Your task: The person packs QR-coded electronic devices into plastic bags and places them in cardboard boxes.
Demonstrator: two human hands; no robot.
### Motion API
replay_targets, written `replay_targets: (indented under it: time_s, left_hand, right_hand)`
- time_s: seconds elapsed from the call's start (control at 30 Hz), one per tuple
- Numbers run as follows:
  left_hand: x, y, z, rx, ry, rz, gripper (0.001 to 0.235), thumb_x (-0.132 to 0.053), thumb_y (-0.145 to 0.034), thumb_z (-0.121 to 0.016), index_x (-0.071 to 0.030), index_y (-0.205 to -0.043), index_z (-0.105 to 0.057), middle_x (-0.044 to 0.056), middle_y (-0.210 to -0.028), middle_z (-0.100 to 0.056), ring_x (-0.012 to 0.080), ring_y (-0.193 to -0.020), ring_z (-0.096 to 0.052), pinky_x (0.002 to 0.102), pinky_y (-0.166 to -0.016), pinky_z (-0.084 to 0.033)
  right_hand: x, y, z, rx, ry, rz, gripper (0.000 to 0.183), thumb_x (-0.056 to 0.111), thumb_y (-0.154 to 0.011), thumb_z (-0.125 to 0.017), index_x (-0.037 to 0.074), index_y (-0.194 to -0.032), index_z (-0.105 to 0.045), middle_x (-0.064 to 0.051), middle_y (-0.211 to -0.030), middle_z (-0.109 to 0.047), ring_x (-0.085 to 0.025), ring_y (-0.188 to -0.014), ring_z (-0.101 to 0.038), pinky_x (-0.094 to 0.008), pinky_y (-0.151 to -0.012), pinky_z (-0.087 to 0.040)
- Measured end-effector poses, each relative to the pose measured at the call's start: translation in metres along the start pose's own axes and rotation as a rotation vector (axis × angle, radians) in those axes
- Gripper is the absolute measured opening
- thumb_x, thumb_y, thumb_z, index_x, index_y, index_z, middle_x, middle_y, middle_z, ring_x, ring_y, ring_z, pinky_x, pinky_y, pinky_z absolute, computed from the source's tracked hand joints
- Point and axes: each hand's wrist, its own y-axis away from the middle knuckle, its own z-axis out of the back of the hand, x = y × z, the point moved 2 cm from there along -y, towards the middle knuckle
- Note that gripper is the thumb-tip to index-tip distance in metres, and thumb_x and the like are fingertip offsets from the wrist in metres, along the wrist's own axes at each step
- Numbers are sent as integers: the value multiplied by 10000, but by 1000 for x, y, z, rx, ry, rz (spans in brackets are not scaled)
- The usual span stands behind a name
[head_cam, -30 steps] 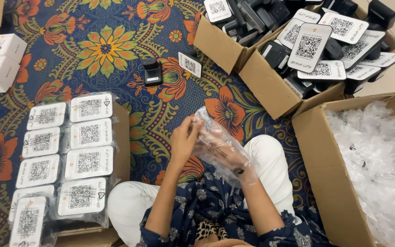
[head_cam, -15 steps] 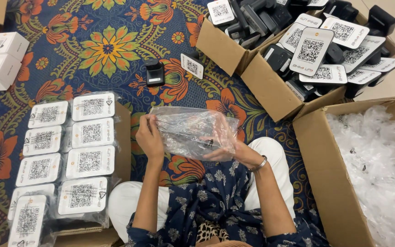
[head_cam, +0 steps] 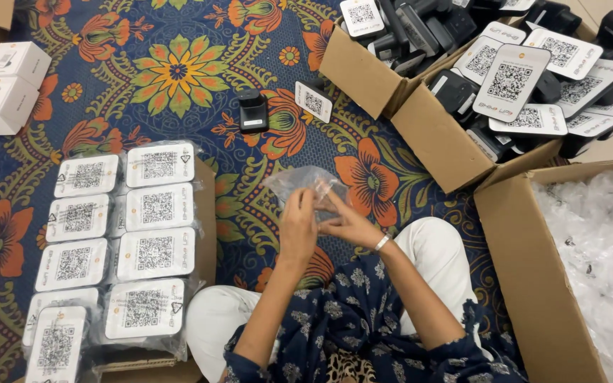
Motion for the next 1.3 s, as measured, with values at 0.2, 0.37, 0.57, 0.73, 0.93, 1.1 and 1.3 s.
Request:
replay_targets:
  time_s: [0.2, 0.37, 0.57, 0.73, 0.93, 1.1, 1.3]
  left_hand:
    - [88, -32, 51, -170, 88, 132, 259, 103, -834, -598, 5, -1060, -678, 146, -1059, -651, 343, -965, -663, 425, -855, -531]
    - [149, -37, 41, -244, 101, 317, 191, 111, -810, -591, -18, -910, -691, 84, -1071, -689, 284, -940, -662, 396, -823, -525]
    - [167, -43, 28, -275, -4, 280, 174, 99, -781, -636, -63, -736, -679, 45, -1139, -713, 294, -1083, -622, 412, -908, -507]
    - [172, -48, 16, -233, -13, 301, 250, 113, -771, -615, -87, -863, -734, 58, -1175, -691, 304, -1102, -613, 423, -930, -506]
    - [180, -52, 14, -201, 3, 348, 325, 108, -794, -617, -106, -1000, -748, 70, -1189, -686, 309, -1059, -611, 421, -887, -506]
    - [179, -52, 15, -233, 18, 353, 308, 94, -825, -611, -104, -1019, -745, 71, -1189, -689, 314, -1067, -615, 426, -883, -505]
    - [180, -51, 13, -247, -3, 334, 267, 72, -845, -610, -82, -1030, -728, 74, -1182, -694, 314, -1050, -614, 426, -888, -499]
  right_hand:
    - [24, -21, 11, -137, -369, 69, 354, 175, -1000, -632, -29, -1288, -628, -174, -1168, -745, -235, -1010, -742, -353, -892, -612]
    - [-61, -120, 43, -294, -171, -22, 323, 225, -1012, -639, 12, -1254, -649, -123, -1116, -749, -172, -977, -720, -321, -885, -594]
    - [-149, -286, 52, -331, 387, 106, 378, 251, -937, -726, 66, -1260, -659, -120, -1133, -740, -218, -1037, -724, -353, -909, -577]
    - [-144, -409, 35, -454, 928, 164, 662, 422, -873, -769, 307, -1486, -545, -291, -1444, -527, -432, -1312, -531, -496, -1095, -478]
    - [-121, -492, 14, -419, 1187, -302, 722, 589, -895, -731, 537, -1513, -360, -358, -1629, -27, -644, -1440, -137, -762, -1077, -287]
    - [-149, -503, 28, -484, 1341, -394, 705, 514, -892, -689, 591, -1507, -354, -377, -1636, 47, -641, -1429, -172, -705, -1033, -380]
    - [-162, -462, 26, -395, 1487, -293, 532, 495, -958, -649, 612, -1445, -470, -394, -1614, -57, -655, -1404, -265, -698, -1013, -432]
